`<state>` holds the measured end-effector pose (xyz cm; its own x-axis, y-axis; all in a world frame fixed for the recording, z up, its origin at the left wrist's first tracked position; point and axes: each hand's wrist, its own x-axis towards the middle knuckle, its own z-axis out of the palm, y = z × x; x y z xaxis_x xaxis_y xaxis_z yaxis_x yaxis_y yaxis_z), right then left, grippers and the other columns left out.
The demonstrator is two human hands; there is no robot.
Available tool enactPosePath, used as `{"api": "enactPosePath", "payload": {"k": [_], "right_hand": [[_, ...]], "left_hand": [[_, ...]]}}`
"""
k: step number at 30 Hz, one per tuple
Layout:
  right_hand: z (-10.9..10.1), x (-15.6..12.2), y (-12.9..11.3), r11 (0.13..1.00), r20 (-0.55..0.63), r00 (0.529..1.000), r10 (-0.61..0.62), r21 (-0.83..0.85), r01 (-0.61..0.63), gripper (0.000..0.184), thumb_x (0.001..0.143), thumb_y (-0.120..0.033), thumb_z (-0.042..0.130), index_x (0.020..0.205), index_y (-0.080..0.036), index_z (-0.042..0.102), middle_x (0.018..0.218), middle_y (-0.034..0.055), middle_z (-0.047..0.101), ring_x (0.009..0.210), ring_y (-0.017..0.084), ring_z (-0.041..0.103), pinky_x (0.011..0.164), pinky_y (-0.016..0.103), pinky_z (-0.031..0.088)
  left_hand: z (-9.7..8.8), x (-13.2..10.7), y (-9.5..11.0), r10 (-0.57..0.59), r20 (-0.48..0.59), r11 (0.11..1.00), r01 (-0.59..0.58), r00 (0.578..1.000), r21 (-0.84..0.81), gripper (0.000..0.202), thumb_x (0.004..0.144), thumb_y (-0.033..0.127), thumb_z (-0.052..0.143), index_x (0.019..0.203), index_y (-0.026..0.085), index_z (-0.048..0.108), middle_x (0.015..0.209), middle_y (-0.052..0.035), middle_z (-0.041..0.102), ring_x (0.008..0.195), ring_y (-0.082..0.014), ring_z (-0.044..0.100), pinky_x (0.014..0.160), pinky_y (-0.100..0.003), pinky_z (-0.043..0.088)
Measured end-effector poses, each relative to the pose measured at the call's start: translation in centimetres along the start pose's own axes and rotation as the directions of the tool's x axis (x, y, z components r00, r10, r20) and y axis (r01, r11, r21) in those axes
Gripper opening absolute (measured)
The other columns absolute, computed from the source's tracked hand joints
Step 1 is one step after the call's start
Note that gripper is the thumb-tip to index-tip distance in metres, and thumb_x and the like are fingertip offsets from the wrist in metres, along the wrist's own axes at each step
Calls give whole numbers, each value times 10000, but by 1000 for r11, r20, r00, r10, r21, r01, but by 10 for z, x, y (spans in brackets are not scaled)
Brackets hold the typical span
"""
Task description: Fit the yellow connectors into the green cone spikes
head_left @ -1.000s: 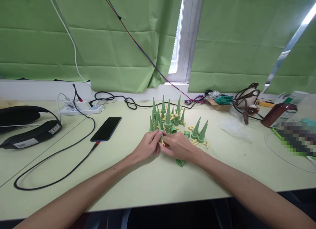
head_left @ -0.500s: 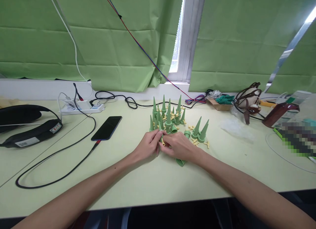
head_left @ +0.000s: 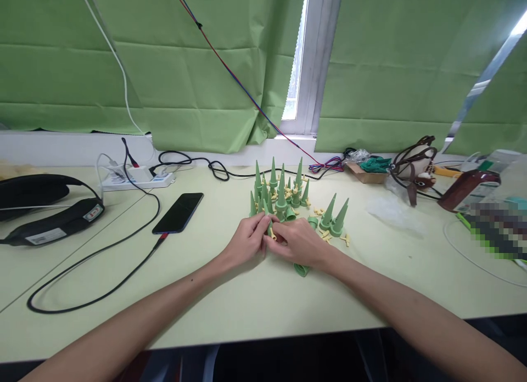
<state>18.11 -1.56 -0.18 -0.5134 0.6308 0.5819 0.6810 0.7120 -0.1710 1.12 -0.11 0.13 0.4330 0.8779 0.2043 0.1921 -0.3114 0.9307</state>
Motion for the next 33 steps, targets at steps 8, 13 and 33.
{"api": "enactPosePath", "payload": {"k": [8,13,33], "right_hand": [[0,-2,-3,996,-59,998,22,87,-17,355,903,-263,547,574,-185,439,487,-42,484,452,77,362,485,239,234],[1,-3,-2,995,-28,999,32,91,-29,358,911,-259,547,578,-187,438,487,-45,470,449,80,363,489,243,249],[-6,-6,13,981,-97,994,48,194,-29,410,903,-298,517,562,-203,308,483,-63,326,462,77,276,499,239,246]], "left_hand": [[1,-1,7,1,-32,1000,-2,1000,-18,457,979,537,429,1054,145,652,468,54,468,426,-113,460,443,-222,377],[0,0,6,12,-57,1000,-13,998,-27,473,971,550,438,1049,139,658,455,63,436,415,-114,458,439,-226,379],[-5,1,10,131,-177,972,-91,975,216,345,934,465,541,768,165,582,633,31,488,490,-82,459,473,-219,366]]}}
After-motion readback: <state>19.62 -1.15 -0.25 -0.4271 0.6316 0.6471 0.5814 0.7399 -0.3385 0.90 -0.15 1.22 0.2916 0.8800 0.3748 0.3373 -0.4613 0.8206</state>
